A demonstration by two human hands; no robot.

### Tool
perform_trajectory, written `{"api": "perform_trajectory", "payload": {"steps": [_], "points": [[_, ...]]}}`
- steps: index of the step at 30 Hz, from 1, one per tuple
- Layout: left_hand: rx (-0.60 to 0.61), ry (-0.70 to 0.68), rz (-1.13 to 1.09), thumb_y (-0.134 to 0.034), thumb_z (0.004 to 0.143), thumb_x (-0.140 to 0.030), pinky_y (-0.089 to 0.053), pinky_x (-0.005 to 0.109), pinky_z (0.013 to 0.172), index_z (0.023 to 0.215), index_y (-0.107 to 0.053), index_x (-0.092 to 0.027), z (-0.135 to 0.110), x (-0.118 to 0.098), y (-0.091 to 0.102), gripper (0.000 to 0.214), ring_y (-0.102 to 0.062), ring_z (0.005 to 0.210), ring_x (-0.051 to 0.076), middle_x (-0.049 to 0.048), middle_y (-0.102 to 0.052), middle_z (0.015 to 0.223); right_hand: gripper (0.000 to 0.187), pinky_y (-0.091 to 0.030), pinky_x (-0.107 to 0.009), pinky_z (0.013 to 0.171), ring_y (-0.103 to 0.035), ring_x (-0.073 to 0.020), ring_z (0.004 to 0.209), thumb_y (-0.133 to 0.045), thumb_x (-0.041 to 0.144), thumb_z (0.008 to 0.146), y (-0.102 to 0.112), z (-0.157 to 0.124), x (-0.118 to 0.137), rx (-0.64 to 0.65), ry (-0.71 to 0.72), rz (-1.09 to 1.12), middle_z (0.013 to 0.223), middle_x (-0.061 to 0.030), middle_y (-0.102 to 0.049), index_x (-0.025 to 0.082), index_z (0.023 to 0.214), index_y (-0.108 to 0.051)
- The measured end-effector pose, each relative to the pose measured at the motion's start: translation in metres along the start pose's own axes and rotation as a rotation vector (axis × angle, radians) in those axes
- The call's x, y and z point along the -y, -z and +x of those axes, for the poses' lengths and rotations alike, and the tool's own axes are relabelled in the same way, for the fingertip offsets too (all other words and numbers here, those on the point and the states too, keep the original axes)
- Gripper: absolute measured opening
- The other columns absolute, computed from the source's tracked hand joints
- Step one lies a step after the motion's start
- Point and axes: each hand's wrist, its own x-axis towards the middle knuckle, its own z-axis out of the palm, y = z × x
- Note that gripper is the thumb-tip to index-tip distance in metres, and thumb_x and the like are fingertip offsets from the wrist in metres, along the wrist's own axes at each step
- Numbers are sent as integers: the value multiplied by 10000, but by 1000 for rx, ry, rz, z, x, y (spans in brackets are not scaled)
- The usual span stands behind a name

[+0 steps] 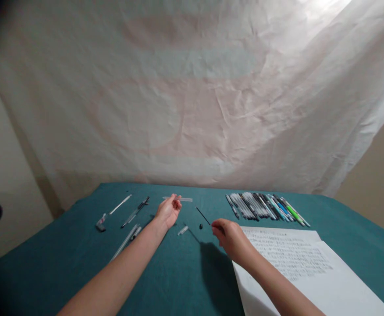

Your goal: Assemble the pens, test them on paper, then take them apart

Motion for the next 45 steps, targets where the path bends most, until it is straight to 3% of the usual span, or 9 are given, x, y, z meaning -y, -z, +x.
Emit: {"api": "perform_trajectory", "payload": {"steps": [8,17,24,28,32,36,40,45], "points": [[-24,-4,-23,-451,806,-138,-414,138,433,709,-463,-126,1,0,2,99,-452,420,15,20,-557,664,281,-411,-251,654,-566,-162,719,-417,297,773,31,6,-3,-135,115,-133,834,-60,-629,172,898,-636],[35,32,33,-465,797,-141,-408,139,423,724,-481,-119,-6,1,-2,78,-461,423,24,26,-564,649,264,-412,-242,656,-566,-151,712,-413,270,788,30,6,-1,-114,147,-167,832,-54,-628,177,889,-638],[126,116,62,-498,776,-147,-424,157,418,729,-510,-116,-19,10,-6,58,-481,419,41,41,-597,655,243,-438,-266,642,-570,-153,677,-423,280,790,33,4,2,-193,219,-188,795,-63,-609,181,842,-639],[163,232,20,-480,788,-159,-459,183,454,704,-516,-103,-28,22,-8,107,-510,438,60,59,-598,631,243,-487,-265,594,-594,-158,717,-434,293,788,22,5,4,-224,229,90,854,-70,-607,184,957,-571],[153,337,-65,-461,802,-160,-480,177,496,664,-507,-91,-30,29,-8,161,-531,462,59,45,-571,590,340,-515,-299,669,-583,-173,875,-433,258,793,3,9,-6,-252,229,371,983,-93,-588,184,1125,-437],[121,381,-148,-447,811,-161,-485,161,512,634,-485,-101,-30,30,-8,191,-545,478,57,25,-548,559,308,-487,-341,764,-574,-178,901,-419,186,784,-17,11,-20,-237,262,136,1037,-95,-568,189,1079,-510],[124,403,-186,-441,814,-160,-491,165,522,628,-479,-101,-30,31,-7,198,-560,493,65,32,-556,564,438,-354,-381,938,-421,-184,1123,-368,74,772,-32,8,-23,-100,422,-171,1226,-79,-458,225,1170,-472],[154,401,-186,-444,811,-164,-500,191,541,640,-489,-97,-30,38,-5,189,-578,523,86,52,-573,579,543,-304,-381,971,-338,-184,1188,-368,26,750,-38,6,-19,17,485,-255,1293,-59,-389,234,1251,-378]]}}
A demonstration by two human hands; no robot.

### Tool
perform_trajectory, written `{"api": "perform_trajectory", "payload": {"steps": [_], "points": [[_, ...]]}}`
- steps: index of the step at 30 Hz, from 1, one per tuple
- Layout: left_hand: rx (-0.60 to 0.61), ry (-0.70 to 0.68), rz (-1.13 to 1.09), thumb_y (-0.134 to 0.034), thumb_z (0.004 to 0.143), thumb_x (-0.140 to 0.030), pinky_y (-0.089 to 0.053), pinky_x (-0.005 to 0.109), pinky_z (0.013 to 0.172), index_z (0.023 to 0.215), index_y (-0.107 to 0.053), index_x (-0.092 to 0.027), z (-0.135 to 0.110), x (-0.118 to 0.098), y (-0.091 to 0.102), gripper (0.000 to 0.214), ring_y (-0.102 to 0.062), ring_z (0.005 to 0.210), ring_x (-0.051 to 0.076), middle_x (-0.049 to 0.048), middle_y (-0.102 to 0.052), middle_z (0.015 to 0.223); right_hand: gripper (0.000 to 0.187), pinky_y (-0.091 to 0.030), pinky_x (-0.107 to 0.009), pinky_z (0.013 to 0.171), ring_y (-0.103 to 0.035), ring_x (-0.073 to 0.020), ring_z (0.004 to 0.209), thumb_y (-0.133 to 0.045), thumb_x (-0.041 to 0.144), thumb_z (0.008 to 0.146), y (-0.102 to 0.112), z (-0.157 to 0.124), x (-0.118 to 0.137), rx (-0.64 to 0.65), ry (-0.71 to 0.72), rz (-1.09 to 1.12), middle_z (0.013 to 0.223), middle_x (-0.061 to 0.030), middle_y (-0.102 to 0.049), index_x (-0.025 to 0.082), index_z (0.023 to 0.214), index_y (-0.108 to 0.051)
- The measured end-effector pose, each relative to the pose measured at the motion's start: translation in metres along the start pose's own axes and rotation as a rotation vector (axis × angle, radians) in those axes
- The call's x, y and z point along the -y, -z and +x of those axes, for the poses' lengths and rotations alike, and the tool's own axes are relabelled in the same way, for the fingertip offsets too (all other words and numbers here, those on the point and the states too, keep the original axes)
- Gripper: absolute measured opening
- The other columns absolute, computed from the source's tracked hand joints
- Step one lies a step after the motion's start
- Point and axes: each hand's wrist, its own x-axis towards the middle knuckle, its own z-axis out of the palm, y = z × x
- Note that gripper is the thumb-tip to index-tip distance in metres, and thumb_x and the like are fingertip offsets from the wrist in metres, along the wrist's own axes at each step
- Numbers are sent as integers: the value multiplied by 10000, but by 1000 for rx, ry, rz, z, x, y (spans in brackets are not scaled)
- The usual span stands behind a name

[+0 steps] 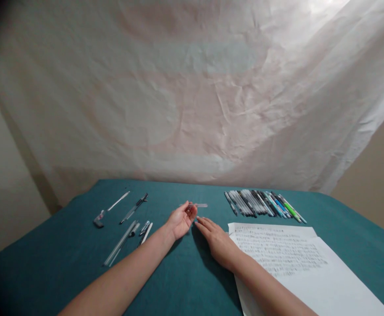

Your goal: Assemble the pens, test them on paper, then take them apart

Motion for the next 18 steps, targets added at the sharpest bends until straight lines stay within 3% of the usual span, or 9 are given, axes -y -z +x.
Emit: {"api": "perform_trajectory", "payload": {"steps": [5,10,18], "points": [[40,-41,28,-478,790,-147,-510,224,586,691,-513,-93,0,7,4,119,-588,559,101,72,-600,629,425,-343,-334,929,-434,-182,1105,-366,78,785,4,2,6,29,-16,24,1229,-55,-465,214,1171,-480],[118,-101,104,-514,767,-127,-510,231,639,713,-526,-94,0,13,8,64,-595,614,102,79,-619,688,279,-421,-265,785,-534,-157,892,-387,101,793,4,1,11,-27,-50,-29,967,-53,-590,195,941,-604],[151,-117,126,-529,761,-147,-508,230,648,723,-534,-95,4,17,14,65,-592,628,100,80,-625,713,242,-436,-258,725,-537,-142,797,-407,55,734,5,-2,6,-131,-84,11,856,-53,-569,172,829,-598]]}}
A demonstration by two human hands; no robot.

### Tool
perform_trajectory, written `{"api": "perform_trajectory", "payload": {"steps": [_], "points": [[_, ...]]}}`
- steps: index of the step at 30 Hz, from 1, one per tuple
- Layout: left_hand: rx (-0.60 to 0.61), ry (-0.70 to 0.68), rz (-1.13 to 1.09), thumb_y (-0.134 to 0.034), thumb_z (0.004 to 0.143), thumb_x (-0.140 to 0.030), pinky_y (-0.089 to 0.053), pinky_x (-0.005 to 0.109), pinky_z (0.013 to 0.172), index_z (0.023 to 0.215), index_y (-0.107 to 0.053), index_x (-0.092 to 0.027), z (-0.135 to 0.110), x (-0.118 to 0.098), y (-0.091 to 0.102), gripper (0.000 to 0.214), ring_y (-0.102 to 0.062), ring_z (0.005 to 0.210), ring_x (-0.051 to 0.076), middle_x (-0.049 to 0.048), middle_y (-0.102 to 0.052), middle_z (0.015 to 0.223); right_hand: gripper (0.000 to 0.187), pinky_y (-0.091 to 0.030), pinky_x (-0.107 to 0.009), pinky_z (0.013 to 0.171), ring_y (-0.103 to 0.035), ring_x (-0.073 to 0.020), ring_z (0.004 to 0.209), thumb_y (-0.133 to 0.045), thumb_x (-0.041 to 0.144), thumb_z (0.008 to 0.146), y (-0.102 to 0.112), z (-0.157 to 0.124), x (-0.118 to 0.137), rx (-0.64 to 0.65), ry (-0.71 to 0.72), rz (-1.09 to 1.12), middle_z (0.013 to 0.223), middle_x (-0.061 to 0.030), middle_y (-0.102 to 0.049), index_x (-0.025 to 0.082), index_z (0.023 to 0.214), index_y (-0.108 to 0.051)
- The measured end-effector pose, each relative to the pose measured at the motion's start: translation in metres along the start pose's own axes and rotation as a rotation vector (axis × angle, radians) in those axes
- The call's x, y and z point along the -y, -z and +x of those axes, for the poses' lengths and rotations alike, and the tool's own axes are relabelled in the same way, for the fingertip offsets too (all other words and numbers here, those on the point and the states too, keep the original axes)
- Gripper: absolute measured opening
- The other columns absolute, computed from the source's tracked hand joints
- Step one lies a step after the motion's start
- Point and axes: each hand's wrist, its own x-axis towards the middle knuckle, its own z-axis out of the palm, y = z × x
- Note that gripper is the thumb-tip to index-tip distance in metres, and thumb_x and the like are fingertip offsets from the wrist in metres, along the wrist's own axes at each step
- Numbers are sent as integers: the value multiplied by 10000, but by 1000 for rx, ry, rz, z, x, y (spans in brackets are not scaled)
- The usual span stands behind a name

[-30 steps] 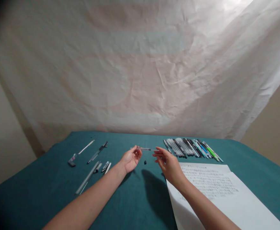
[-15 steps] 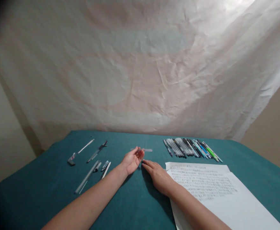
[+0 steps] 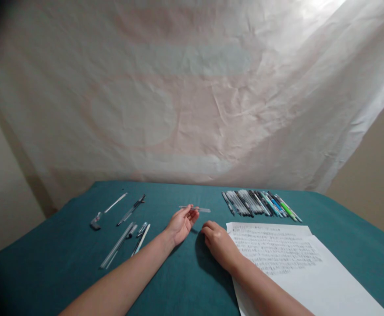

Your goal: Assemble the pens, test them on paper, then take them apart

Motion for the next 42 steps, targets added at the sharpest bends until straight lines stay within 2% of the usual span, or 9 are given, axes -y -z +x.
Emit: {"api": "perform_trajectory", "payload": {"steps": [7,11,19,33,42], "points": [[0,-22,-8,-522,765,-147,-504,223,649,746,-527,-99,1,1,2,52,-590,631,97,73,-620,717,169,-453,-290,751,-555,-159,823,-451,186,760,9,2,-3,-376,-164,256,891,-62,-576,188,855,-591],[-13,-15,8,-511,772,-144,-505,223,634,736,-530,-99,-2,1,0,61,-585,618,95,75,-618,713,164,-459,-303,757,-556,-169,829,-470,255,768,12,2,-7,-483,-257,390,896,-71,-580,178,870,-572],[-8,-6,22,-508,771,-134,-500,222,626,744,-524,-103,-5,2,-4,45,-582,612,95,74,-614,711,199,-455,-302,745,-567,-161,777,-492,306,764,9,3,-10,-472,-325,477,839,-67,-595,160,890,-541],[41,-30,79,-519,769,-166,-490,221,619,766,-518,-111,-6,3,-4,56,-576,612,92,62,-611,721,190,-468,-305,717,-559,-172,791,-472,299,777,15,1,-8,-464,-236,352,876,-78,-587,179,854,-597],[68,-44,100,-527,763,-168,-489,221,632,762,-519,-111,-6,6,-2,58,-574,622,90,61,-612,733,204,-477,-303,707,-569,-167,758,-483,322,774,14,1,-8,-465,-249,369,864,-75,-587,179,870,-592]]}}
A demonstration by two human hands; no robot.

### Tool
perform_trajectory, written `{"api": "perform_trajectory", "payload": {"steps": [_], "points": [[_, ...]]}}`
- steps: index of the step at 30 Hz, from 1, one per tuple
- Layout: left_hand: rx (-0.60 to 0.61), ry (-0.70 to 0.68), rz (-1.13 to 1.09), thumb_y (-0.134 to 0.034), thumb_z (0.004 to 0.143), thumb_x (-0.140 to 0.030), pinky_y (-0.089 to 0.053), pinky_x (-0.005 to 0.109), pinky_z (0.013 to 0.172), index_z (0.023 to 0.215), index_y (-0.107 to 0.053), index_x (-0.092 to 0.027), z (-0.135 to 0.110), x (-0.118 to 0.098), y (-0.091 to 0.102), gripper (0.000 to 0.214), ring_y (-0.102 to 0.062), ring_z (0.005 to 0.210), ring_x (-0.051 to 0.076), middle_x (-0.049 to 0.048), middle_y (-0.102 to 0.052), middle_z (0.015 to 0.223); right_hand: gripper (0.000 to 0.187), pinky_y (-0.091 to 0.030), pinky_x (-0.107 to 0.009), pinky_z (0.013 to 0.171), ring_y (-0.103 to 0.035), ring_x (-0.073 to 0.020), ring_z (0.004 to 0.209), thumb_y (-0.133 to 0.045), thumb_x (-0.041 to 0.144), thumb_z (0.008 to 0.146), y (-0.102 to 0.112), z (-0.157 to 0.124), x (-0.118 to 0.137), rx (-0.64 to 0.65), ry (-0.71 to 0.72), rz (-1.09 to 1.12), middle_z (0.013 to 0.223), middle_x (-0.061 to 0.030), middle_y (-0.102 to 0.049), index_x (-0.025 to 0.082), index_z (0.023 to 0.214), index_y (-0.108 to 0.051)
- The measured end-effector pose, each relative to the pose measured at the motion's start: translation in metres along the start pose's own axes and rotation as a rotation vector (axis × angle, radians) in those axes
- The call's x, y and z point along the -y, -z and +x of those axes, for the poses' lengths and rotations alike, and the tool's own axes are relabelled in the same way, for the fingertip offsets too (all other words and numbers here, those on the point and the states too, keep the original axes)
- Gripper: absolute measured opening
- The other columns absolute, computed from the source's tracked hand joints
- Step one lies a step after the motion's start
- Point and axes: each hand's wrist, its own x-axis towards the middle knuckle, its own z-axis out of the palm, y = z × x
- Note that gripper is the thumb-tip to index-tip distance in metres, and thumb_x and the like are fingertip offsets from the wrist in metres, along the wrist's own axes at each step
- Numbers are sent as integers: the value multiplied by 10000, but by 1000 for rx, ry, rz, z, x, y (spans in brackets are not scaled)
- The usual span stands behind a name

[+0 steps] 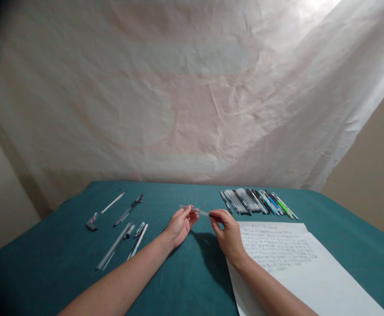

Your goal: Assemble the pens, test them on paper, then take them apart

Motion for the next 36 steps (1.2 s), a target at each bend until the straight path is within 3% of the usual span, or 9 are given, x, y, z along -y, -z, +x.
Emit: {"api": "perform_trajectory", "payload": {"steps": [14,20,24,31,36], "points": [[22,-26,56,-525,766,-183,-483,218,630,743,-533,-110,-4,-1,-6,78,-568,627,90,56,-614,724,280,-456,-272,598,-563,-157,627,-433,398,796,2,-1,-4,24,-29,-113,718,-55,-606,172,871,-580],[65,-49,108,-525,767,-200,-480,229,652,751,-537,-108,-7,1,-7,95,-563,648,92,62,-612,747,327,-398,-230,530,-514,-127,536,-382,421,817,3,-2,-7,43,-63,-228,597,-15,-558,175,680,-548],[81,-46,106,-530,764,-202,-479,234,656,766,-531,-111,-8,1,-10,92,-561,647,91,62,-611,761,410,-381,-219,510,-501,-120,510,-289,423,850,2,-2,-7,62,-132,-190,564,-12,-542,174,611,-511],[44,-49,70,-530,764,-197,-478,225,651,777,-516,-121,-6,0,-9,79,-562,645,88,57,-607,761,256,-387,-226,573,-510,-127,596,-370,398,824,2,0,0,71,-88,-185,684,-15,-551,172,822,-491],[83,-44,102,-535,763,-215,-477,233,663,781,-512,-116,-6,2,-8,104,-563,661,91,59,-607,767,360,-357,-214,542,-477,-116,526,-302,409,848,2,-1,-5,104,-100,-235,555,6,-505,182,623,-468]]}}
